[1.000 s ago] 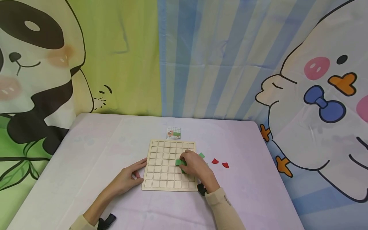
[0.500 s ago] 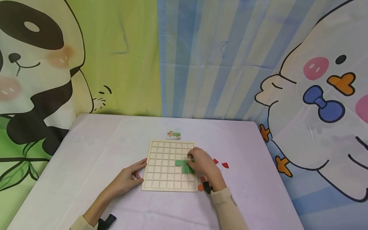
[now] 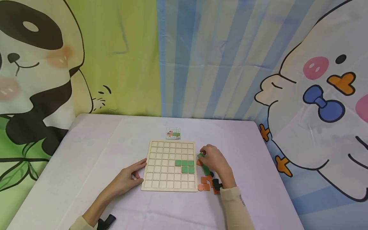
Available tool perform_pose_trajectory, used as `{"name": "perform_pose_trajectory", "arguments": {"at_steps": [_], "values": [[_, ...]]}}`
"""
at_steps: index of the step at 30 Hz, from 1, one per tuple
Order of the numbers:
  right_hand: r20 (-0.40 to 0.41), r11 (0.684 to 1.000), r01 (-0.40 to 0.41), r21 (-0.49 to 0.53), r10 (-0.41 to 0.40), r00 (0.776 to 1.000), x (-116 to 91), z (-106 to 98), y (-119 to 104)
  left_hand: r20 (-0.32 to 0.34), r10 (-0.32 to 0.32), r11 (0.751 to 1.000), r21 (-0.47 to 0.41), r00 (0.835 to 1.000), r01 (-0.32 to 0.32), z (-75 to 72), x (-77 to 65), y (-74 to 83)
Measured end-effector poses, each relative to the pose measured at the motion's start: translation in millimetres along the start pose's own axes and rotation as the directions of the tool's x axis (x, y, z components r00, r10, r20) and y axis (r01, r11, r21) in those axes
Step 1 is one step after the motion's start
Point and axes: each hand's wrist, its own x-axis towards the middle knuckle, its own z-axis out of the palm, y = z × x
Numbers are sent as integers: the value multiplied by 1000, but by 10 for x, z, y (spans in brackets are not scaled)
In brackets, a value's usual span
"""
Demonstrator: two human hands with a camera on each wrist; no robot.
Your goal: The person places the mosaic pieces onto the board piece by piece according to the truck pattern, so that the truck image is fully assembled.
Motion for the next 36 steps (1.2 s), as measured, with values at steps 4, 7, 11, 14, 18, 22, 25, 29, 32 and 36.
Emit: {"name": "perform_pose_trajectory", "arguments": {"at_steps": [4,7,11,14,18,22,25,29,32,36], "values": [[17,1000,-17,-14,17,1000,5,-2,63,-6,1,1000,2,1000,-1,3,3,-1],[33,999,-38,-19,39,999,13,1,82,-5,1,1000,-7,1000,-1,5,-1,-2],[54,998,-65,-22,66,996,34,23,91,-5,-2,1000,-16,1000,2,4,-11,-7],[66,997,-75,-23,76,995,47,42,97,-5,-4,1000,-19,1000,4,5,-12,-6],[73,997,-77,-25,79,994,58,45,89,-5,0,1000,-19,1000,0,0,-12,6],[71,996,-88,-17,89,994,61,31,87,-4,0,1000,-23,1000,0,-7,-15,11],[70,995,-94,-14,95,993,58,32,106,-3,-3,1000,-26,1000,3,-11,-18,9],[66,995,-95,-13,95,993,53,44,123,-3,-1,1000,-22,1000,1,-13,-19,5],[63,994,-108,-12,108,992,54,50,127,2,3,1000,-20,1000,-3,-12,-18,7],[64,991,-131,-19,132,989,64,51,133,8,5,1000,-15,1000,-5,-9,-16,8]]}}
